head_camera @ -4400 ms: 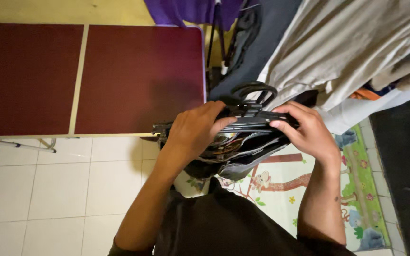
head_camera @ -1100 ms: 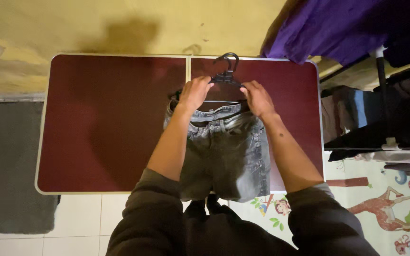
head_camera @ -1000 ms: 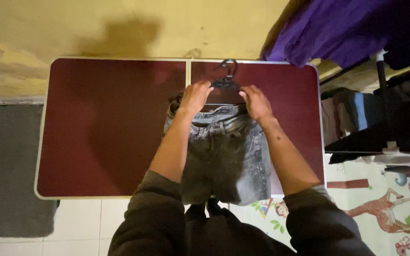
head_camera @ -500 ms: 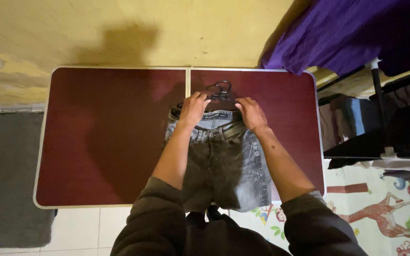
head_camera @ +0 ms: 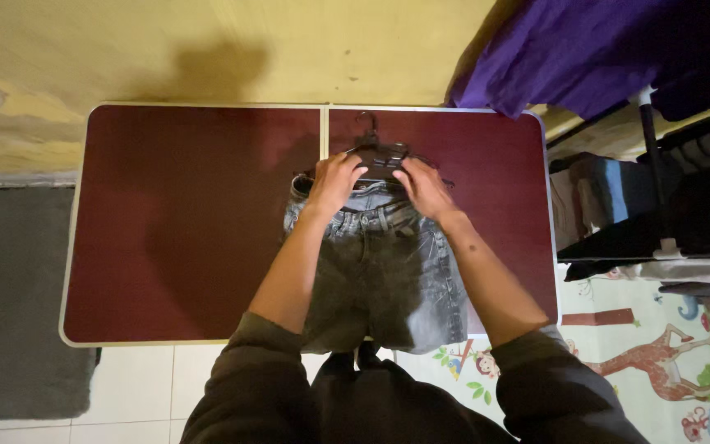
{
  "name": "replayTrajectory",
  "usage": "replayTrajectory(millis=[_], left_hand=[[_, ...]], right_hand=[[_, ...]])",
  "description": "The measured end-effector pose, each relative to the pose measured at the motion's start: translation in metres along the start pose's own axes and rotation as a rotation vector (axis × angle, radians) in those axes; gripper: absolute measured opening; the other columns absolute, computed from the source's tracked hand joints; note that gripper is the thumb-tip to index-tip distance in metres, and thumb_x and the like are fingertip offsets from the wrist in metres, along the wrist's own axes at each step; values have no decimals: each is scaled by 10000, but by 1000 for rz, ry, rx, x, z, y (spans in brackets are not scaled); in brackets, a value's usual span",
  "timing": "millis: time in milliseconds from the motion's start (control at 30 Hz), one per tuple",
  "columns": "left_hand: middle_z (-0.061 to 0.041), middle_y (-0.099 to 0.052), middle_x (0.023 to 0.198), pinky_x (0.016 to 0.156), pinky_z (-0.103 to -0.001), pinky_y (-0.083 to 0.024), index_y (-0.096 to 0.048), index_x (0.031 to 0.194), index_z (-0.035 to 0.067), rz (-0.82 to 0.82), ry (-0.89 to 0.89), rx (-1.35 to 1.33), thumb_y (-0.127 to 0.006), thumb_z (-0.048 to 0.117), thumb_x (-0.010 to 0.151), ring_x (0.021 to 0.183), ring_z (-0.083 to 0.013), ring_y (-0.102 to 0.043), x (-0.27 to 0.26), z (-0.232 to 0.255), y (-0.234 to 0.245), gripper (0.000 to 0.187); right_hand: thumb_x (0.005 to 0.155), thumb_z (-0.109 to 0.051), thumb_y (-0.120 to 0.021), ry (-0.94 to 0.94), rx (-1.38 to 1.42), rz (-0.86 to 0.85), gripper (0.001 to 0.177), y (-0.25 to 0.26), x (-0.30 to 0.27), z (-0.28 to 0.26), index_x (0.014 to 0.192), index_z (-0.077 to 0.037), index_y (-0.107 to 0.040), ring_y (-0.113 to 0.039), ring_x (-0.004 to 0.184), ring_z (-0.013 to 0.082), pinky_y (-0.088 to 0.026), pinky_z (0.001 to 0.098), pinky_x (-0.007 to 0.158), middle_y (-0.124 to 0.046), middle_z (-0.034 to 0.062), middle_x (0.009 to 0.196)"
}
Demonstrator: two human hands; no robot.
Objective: The person sorts through garments on a clothes rack, selects a pair of jeans on a hanger, and removes them. Then, the person lays the jeans on a table and smooths them out by hand.
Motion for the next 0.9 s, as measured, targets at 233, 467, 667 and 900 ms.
replayTrajectory(millis=[233,467,667,900], left_hand=[[-170,-579,1309,1124,-552,-360,-627,1284,83,193,157,260,-698,188,914,1267,-357,-552,-41,-33,16,391],[-210,-475,1478,1029,-497,-449,-509,1477,174,180,341,142,-649,26,885,1300,-414,-508,-71,-70,23,626],[-155,-534,1447,1040,-495,-472,-503,1482,159,20,431,80,-595,-17,930,1294,-397,-547,-76,-94,-4,586],[-222,-432,1511,1035,-497,-467,-568,1286,75,125,391,17,-727,15,763,1283,-450,-499,-63,-114,-11,551]], right_hand=[[1077,-206,-534,-74,39,-79,190,-23,-9,24,1134,-39,-602,-593,1005,392,-453,510,929,-612,184,1037],[1110,-222,-521,13,-134,13,203,-36,-7,58,1158,-47,-613,-544,1131,427,-411,529,1027,-610,189,1151],[1075,-213,-547,-110,-194,-28,464,-47,-19,67,1506,-100,-417,-418,1371,430,-292,552,1183,-476,217,1449],[1020,-215,-584,-211,-293,-54,658,-47,-36,87,1612,-152,-304,-220,1525,434,-193,570,1253,-320,192,1622]])
Point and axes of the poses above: each hand's wrist, its own x-axis towards the middle knuckle, its own y-axis out of the back of the hand, z = x × y, the point moved 8 cm from there along x, towards the middle knuckle
